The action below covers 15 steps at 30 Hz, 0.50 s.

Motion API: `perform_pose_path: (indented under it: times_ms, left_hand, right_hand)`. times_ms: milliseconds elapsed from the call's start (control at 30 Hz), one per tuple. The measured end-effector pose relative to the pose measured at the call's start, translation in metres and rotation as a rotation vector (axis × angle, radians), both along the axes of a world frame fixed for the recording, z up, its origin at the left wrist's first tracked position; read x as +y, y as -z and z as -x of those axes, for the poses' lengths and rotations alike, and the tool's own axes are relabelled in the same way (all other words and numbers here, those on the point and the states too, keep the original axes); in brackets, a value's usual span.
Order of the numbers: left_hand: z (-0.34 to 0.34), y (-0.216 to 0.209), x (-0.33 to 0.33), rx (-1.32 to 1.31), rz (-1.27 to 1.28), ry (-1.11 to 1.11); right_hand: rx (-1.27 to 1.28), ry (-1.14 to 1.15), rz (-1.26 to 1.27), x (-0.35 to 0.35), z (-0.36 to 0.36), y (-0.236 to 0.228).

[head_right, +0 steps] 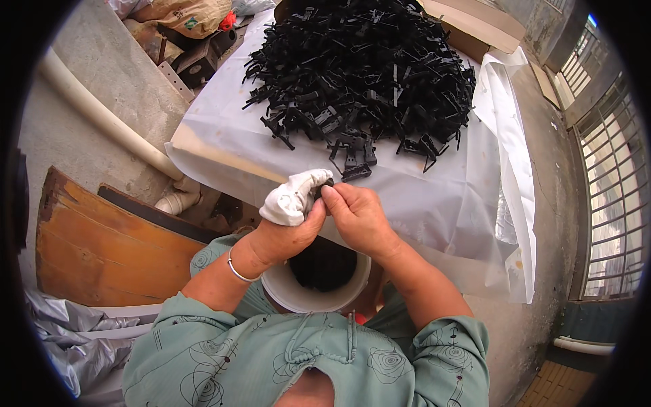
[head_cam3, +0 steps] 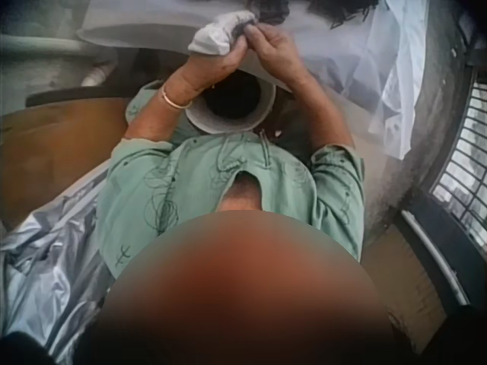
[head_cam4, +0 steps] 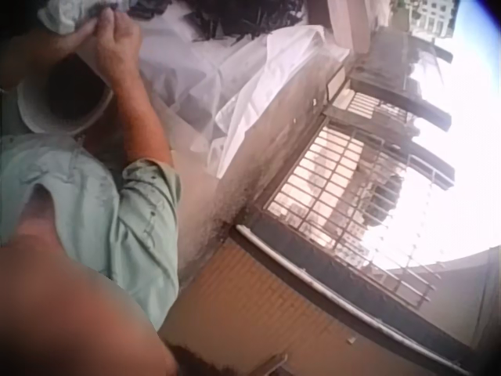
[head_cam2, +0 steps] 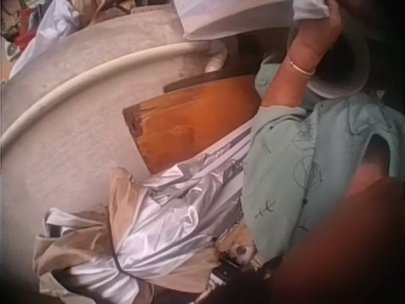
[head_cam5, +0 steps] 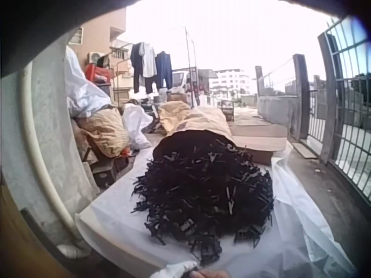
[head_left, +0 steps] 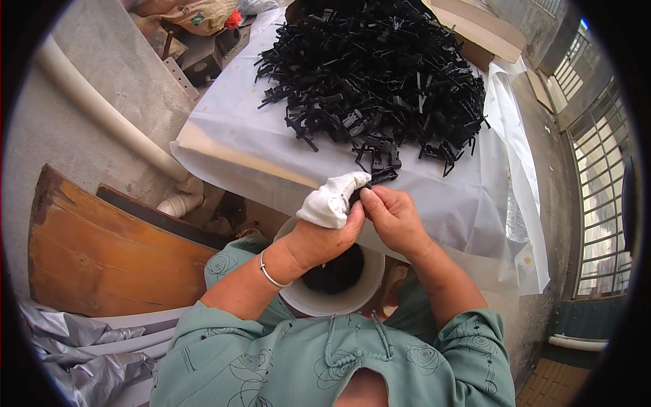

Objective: Cleaning small black industrial components using a liquid solution and a cloth.

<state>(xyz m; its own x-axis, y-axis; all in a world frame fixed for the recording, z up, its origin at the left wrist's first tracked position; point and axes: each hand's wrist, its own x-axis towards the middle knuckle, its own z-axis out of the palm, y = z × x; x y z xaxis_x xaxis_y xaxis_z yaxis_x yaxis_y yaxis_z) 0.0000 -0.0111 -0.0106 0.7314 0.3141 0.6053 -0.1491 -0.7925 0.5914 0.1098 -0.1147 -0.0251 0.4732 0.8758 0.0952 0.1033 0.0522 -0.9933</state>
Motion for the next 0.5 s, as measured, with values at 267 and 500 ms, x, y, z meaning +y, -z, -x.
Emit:
perform_pose_path:
  times_ms: [267, 500]
  left_hand:
    - [0.002, -0.015, 0.01, 0.112, 0.988, 0.264]
    - [-0.003, -0.012, 0.011, 0.263, 0.544, 0.245]
  right_hand:
    - [-0.722, 0.027, -0.016, -0.012, -0.015, -0.016]
    - [-0.612, 0.004, -0.15, -0.015, -0.017, -0.02]
